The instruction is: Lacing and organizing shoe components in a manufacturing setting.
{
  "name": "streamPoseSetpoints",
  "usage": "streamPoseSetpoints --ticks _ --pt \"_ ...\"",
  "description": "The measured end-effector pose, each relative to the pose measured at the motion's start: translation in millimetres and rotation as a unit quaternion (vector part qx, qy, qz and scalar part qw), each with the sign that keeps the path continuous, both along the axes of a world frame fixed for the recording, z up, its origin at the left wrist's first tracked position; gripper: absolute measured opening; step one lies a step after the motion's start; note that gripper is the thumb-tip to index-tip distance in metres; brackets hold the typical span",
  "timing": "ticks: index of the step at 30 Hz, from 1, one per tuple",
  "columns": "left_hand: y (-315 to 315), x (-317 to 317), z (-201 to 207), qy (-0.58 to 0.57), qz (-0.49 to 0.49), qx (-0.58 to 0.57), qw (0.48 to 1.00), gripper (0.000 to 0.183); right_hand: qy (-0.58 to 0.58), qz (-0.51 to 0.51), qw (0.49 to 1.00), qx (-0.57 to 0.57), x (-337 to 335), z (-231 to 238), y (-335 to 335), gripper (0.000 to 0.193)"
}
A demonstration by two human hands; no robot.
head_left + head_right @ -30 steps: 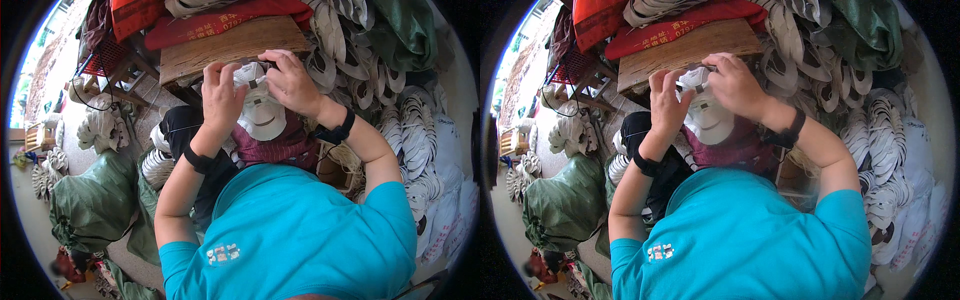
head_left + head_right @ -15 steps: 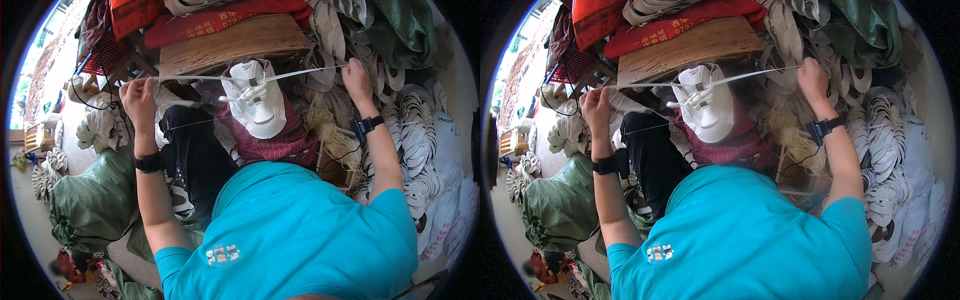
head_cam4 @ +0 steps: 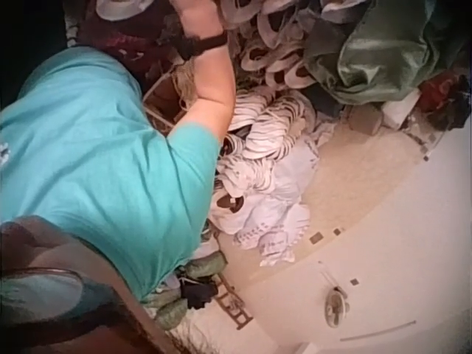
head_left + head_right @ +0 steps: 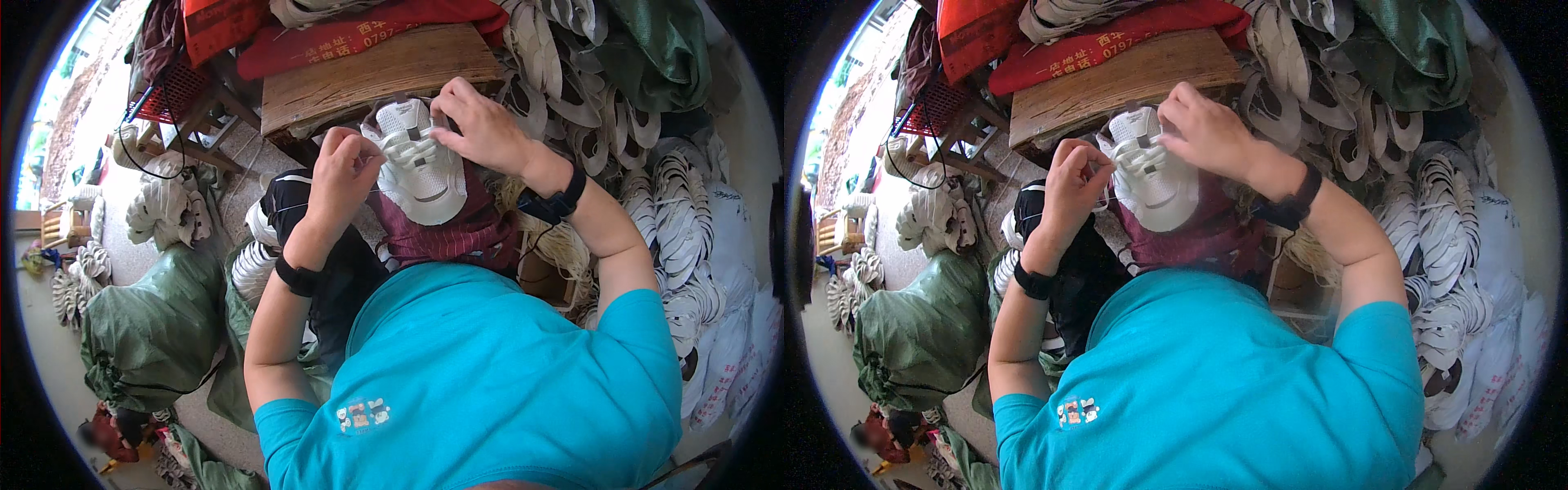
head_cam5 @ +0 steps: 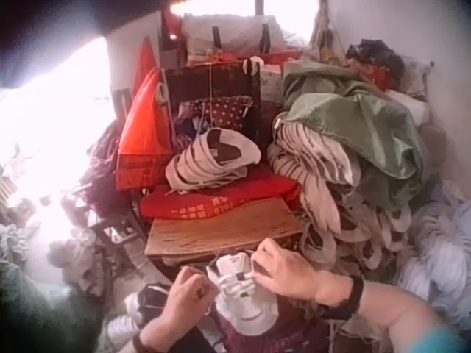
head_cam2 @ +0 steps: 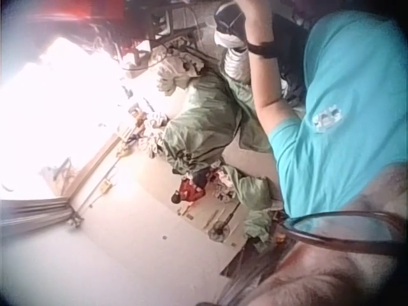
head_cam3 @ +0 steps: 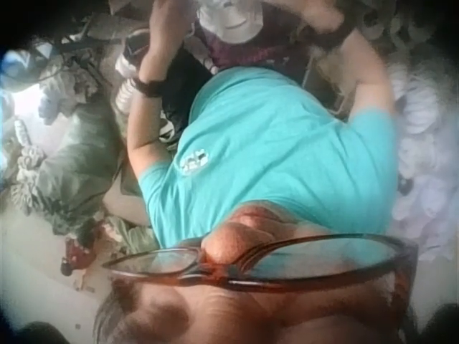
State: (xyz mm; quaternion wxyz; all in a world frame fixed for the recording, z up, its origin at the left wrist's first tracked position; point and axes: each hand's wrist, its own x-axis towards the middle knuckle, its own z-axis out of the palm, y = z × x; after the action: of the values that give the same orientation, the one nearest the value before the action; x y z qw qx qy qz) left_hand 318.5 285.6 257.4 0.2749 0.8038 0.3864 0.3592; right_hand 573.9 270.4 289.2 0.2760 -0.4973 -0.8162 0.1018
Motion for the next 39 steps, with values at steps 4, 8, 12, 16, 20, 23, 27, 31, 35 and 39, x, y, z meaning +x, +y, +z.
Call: streamPoseSetpoints --ticks 4,8,12,16,20,23,27,31,35,39 --pt "-8.3 14.1 11.8 -0.023 -0.02 -0.025 0.999 0.016 -0.019 0.009 1.0 0.001 -9.2 0.0 3.6 0.021" --pt "-4.4 16.6 6.3 0.023 0.004 0.045 0.999 0.014 -0.054 0.025 0.998 0.007 -14.3 -2.1 6.5 0.019" --pt "0.1 10.8 5.4 0.115 0.104 0.119 0.981 0.014 -0.059 0.018 0.998 0.002 -19.7 -1.9 1.9 0.013" --pt "-0.5 10.5 1.5 0.045 0.089 0.006 0.995 0.011 -0.021 -0.005 1.0 0.021 -22.5 -2.1 -3.2 0.011" --pt "0.3 1.5 18.3 -0.201 -0.072 -0.405 0.889 0.011 0.073 -0.042 0.993 -0.085 -15.5 -4.3 2.4 0.014" --pt "0.3 -4.7 16.9 -0.158 -0.095 -0.35 0.918 0.011 0.168 -0.033 0.964 -0.201 -7.4 -8.4 6.7 0.012" --pt "5.7 14.5 5.7 -0.127 0.018 -0.059 0.99 0.012 0.397 0.011 0.873 -0.282 -5.9 -29.7 10.9 0.008" --pt "4.2 20.3 6.0 0.098 0.082 0.257 0.958 0.014 0.534 -0.068 0.755 -0.374 13.8 2.6 4.1 0.011" --pt "-8.6 13.6 -10.5 0.111 0.078 0.031 0.99 0.023 0.612 -0.128 0.749 -0.22 75.0 18.7 12.6 0.014" --pt "3.4 5.7 -34.9 0.024 0.079 0.029 0.996 0.023 0.584 -0.133 0.756 -0.266 83.5 -3.3 8.4 0.016"
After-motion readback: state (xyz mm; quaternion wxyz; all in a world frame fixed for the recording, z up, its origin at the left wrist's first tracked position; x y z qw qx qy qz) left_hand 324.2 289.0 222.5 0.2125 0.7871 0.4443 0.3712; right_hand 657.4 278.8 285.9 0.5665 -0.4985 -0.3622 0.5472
